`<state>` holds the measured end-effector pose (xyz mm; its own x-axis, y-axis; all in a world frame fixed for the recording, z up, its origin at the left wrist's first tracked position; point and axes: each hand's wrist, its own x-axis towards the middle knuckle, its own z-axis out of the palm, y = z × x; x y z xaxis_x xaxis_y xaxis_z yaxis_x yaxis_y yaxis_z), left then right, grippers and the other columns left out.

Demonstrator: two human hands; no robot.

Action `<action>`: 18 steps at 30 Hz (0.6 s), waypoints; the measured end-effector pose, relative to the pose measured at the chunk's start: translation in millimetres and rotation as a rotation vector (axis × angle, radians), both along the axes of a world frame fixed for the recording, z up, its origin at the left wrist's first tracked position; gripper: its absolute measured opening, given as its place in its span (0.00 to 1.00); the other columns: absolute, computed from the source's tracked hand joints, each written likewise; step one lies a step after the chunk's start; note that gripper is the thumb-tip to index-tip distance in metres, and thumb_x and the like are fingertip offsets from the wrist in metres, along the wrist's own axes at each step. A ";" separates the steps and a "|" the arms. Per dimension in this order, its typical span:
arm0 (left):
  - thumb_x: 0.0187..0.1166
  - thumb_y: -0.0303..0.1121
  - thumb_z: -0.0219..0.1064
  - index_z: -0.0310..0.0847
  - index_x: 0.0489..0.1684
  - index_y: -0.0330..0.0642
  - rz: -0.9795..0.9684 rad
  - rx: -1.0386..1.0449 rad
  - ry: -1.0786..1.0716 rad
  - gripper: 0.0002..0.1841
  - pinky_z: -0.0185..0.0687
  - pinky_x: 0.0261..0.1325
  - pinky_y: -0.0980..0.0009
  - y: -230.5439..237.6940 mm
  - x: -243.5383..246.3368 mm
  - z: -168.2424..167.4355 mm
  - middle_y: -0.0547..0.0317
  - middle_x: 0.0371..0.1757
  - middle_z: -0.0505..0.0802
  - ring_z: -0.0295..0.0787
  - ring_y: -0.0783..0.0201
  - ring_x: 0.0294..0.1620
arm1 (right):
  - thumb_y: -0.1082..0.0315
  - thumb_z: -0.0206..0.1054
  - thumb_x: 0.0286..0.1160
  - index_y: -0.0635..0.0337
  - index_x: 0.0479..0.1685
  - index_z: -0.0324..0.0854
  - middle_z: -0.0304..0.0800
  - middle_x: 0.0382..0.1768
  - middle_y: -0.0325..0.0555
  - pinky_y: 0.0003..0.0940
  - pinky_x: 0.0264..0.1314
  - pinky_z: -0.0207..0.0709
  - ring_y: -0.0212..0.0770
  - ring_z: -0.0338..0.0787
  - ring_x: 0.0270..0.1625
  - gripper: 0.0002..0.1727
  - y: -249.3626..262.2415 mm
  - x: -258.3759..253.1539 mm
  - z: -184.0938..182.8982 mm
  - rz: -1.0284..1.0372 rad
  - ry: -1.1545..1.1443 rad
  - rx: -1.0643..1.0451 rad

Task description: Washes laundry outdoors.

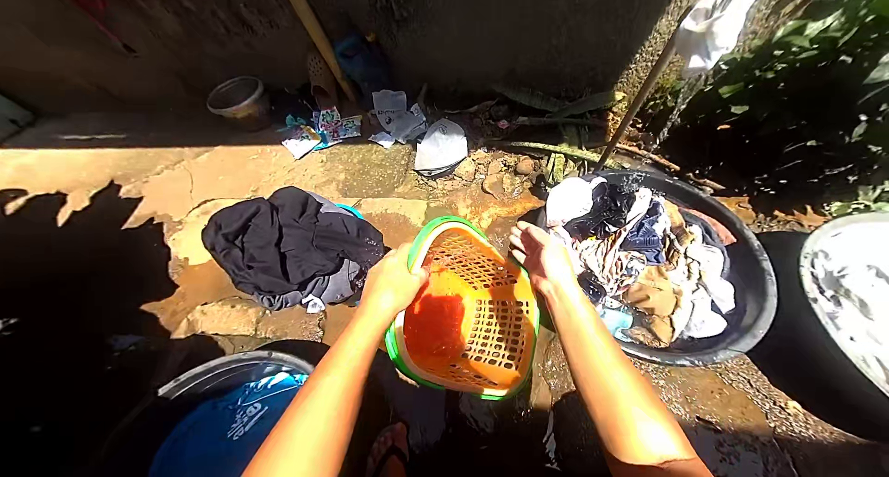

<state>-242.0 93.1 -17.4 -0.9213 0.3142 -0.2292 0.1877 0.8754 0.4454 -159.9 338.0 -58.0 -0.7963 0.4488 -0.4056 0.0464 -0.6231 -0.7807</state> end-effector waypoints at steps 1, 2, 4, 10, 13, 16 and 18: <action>0.81 0.43 0.70 0.82 0.68 0.40 0.000 0.026 -0.017 0.22 0.72 0.70 0.33 -1.1 -1.1 -2.4 0.40 0.67 0.86 0.82 0.39 0.69 | 0.60 0.49 0.94 0.63 0.68 0.76 0.87 0.61 0.48 0.37 0.63 0.80 0.40 0.88 0.61 0.19 28.5 8.9 -21.9 -0.229 0.009 -0.083; 0.82 0.45 0.70 0.83 0.66 0.40 0.006 0.067 -0.044 0.22 0.70 0.74 0.35 -1.7 -2.7 -4.5 0.42 0.72 0.84 0.79 0.41 0.74 | 0.57 0.47 0.94 0.61 0.70 0.73 0.86 0.62 0.49 0.38 0.62 0.81 0.42 0.88 0.62 0.21 57.2 17.8 -44.4 -0.422 0.013 -0.196; 0.83 0.48 0.68 0.81 0.71 0.41 0.019 0.103 -0.106 0.25 0.65 0.80 0.37 -0.5 -5.4 -6.0 0.44 0.80 0.80 0.74 0.43 0.80 | 0.50 0.41 0.94 0.58 0.76 0.66 0.81 0.68 0.51 0.40 0.64 0.81 0.44 0.85 0.67 0.26 102.9 32.8 -86.6 -0.631 0.057 -0.374; 0.84 0.51 0.67 0.79 0.71 0.50 0.120 0.094 -0.175 0.23 0.74 0.66 0.33 10.1 -14.0 -4.8 0.39 0.57 0.90 0.86 0.41 0.62 | 0.56 0.42 0.93 0.55 0.72 0.63 0.85 0.63 0.53 0.50 0.60 0.85 0.49 0.89 0.61 0.19 136.4 27.9 -168.6 -0.529 0.154 -0.507; 0.84 0.50 0.68 0.79 0.70 0.49 0.130 0.090 -0.183 0.22 0.74 0.65 0.34 11.7 -19.0 -5.3 0.40 0.57 0.89 0.86 0.42 0.61 | 0.56 0.43 0.93 0.58 0.66 0.69 0.87 0.54 0.52 0.49 0.52 0.87 0.47 0.91 0.52 0.18 149.0 30.8 -184.8 -0.443 0.103 -0.530; 0.84 0.49 0.67 0.78 0.72 0.51 0.144 0.086 -0.195 0.22 0.74 0.65 0.36 16.4 -22.8 -0.3 0.41 0.59 0.89 0.86 0.44 0.61 | 0.57 0.42 0.93 0.60 0.64 0.73 0.91 0.49 0.51 0.41 0.45 0.88 0.44 0.93 0.46 0.20 161.3 30.2 -193.9 -0.384 0.062 -0.466; 0.84 0.49 0.67 0.78 0.74 0.52 0.153 0.072 -0.207 0.23 0.75 0.65 0.37 17.9 -24.1 1.7 0.42 0.60 0.89 0.86 0.46 0.61 | 0.57 0.40 0.94 0.61 0.71 0.71 0.91 0.56 0.50 0.40 0.55 0.86 0.42 0.92 0.54 0.23 162.8 32.0 -202.6 -0.377 0.064 -0.444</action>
